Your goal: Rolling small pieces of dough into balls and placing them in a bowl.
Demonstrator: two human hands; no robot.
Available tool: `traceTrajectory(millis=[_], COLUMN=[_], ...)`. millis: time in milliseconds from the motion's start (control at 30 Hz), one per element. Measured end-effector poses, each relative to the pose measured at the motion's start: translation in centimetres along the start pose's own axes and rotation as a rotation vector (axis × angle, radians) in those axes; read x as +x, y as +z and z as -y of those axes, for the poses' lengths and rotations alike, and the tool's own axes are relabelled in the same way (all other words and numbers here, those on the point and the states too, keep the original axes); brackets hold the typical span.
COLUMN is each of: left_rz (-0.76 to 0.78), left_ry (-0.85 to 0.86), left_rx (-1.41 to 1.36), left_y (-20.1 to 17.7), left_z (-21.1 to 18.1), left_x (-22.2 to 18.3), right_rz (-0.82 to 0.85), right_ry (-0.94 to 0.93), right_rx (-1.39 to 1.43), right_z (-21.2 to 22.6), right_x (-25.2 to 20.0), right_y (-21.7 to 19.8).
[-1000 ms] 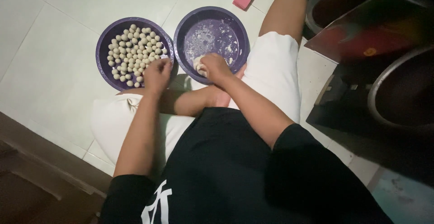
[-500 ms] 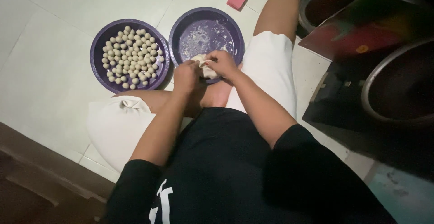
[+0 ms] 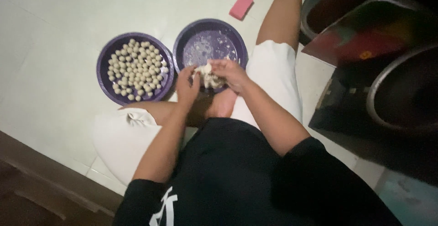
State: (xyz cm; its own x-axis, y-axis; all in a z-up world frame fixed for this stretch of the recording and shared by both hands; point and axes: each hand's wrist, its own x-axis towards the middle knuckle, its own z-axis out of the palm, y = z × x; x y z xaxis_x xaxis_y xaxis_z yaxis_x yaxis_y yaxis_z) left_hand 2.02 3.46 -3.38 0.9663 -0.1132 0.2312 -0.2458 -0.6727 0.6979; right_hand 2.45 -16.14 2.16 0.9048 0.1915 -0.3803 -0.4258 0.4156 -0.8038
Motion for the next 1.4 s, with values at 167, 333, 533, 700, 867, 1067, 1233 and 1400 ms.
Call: traceTrajectory(millis=[167, 333, 533, 700, 867, 1067, 1233, 1400], left_rz=[0.039, 0.059, 0.081, 0.069, 0.361, 0.026, -0.059, -0.098], left_ry=[-0.446, -0.666, -0.686, -0.769, -0.447, -0.982, -1.153, -1.148], left_rx=[-0.672, -0.98, -1.156, -1.291, -1.296, -1.342, -1.158, -1.145], left_y=[-1.4, -0.5, 2.3, -0.8, 4.5, -2.1, -2.3, -2.8], left_z=[-6.6, -6.1, -0.7, -4.4, 0.5, -9.5, -10.7, -9.8], left_x=[2.1, 2.7, 2.0, 2.1, -3.3, 0.5, 1.8, 2.9], right_rz=[-0.044, -0.135, -0.05, -0.073, -0.031, 0.053, 0.004, 0.007], right_ry=[-0.151, -0.522, -0.409, -0.397, -0.778, -0.734, -0.692, -0.664], right_rx=[-0.312, -0.731, -0.675, -0.494, -0.5, -0.782, -0.535, -0.565], right_z=[-1.6, -6.0, -2.8, -4.2, 0.3, -3.3, -3.6, -4.0], right_x=[-1.8, 0.7, -0.2, 3.1, -0.8, -0.7, 0.5, -0.3], right_y=[2.9, 1.2, 2.5, 0.4, 6.5, 4.7, 4.8, 5.0])
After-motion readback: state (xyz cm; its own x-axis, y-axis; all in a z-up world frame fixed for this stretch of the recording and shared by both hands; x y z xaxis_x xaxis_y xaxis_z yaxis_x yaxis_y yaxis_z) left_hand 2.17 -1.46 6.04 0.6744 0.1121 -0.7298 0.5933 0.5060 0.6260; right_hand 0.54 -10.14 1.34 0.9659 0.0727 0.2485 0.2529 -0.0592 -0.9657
